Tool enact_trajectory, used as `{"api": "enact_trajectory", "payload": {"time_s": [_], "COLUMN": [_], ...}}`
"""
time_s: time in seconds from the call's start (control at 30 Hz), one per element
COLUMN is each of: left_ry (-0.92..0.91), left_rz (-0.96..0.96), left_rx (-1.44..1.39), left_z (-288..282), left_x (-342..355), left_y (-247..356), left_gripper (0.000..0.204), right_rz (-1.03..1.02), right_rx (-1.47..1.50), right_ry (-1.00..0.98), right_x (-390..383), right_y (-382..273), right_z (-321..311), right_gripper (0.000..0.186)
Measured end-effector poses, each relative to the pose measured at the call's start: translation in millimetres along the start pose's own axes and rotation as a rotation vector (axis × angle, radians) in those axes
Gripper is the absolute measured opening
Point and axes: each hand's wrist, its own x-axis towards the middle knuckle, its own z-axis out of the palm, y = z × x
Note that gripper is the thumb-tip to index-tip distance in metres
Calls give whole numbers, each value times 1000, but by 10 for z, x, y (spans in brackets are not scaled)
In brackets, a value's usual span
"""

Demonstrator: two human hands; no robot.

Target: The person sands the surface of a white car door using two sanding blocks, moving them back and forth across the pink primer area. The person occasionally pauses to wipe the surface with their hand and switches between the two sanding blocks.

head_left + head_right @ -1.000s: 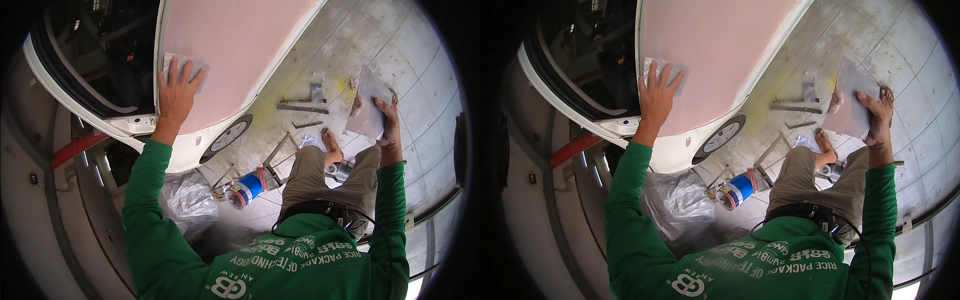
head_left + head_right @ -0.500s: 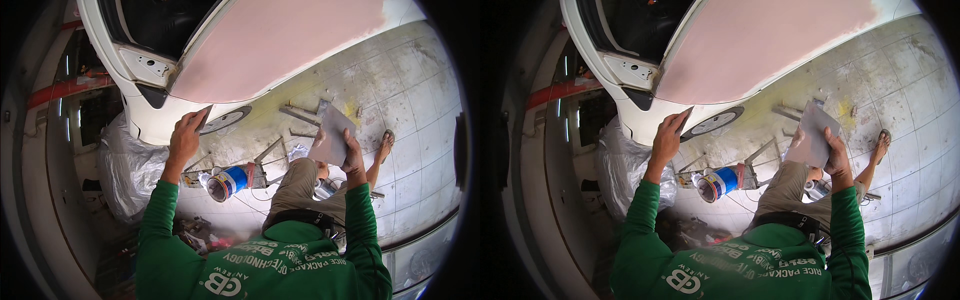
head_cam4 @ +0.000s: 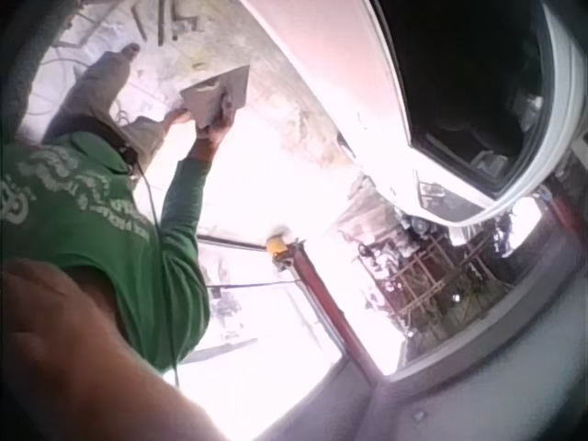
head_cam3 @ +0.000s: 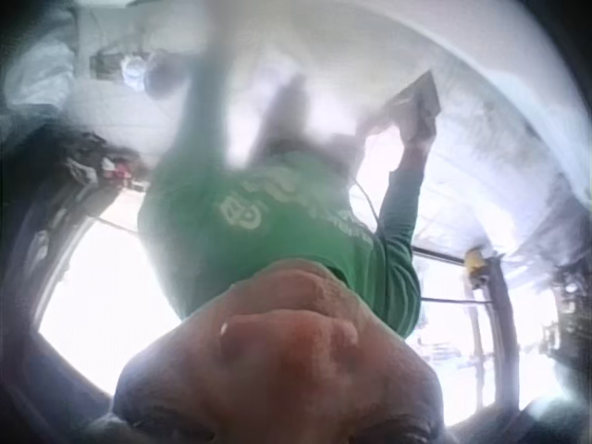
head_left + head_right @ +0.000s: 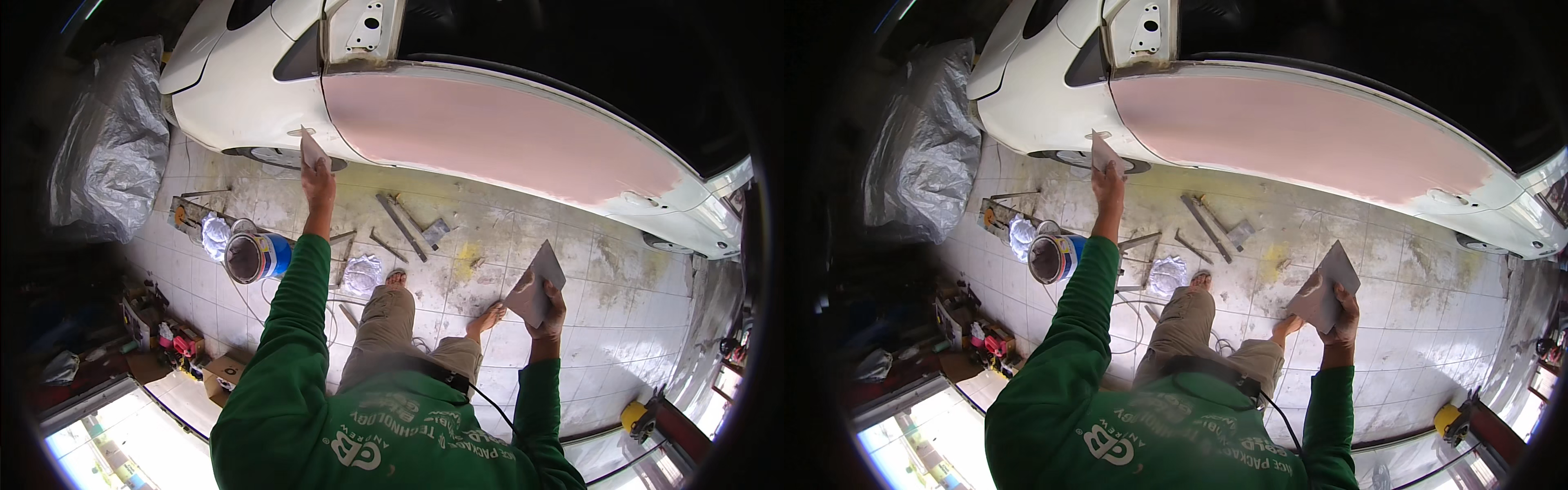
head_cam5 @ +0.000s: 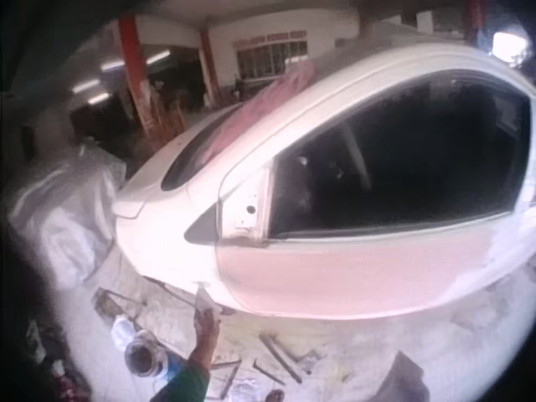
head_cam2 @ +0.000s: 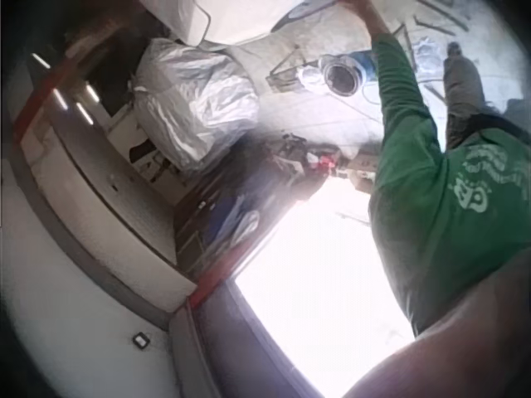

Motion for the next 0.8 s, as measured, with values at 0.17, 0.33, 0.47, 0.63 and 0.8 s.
{"api": "enact_trajectory", "payload": {"time_s": [0.17, 0.33, 0.47, 0.63, 0.8], "left_ry": [385, 409, 274, -359, -1398], "left_rz": [95, 65, 276, 309, 477], "left_rx": [330, 343, 383, 20, -293], "left_z": [513, 639, 1767, 3639, 4028], "left_x": [496, 717, -407, -2824, -4630], "left_y": [401, 351, 769, 1127, 1981], "left_gripper": [53, 56, 58, 53, 45], "right_rz": [-60, -95, -140, -270, -469], "right_rx": [-39, 110, 128, 298, 355], "right_ry": [146, 192, 268, 274, 505], "right_x": [-599, -858, -986, -958, -977], "right_y": [-429, -586, -703, -954, -1185], "right_z": [-370, -591, -908, -1169, -1769], "right_gripper": [48, 48, 52, 57, 29]}}
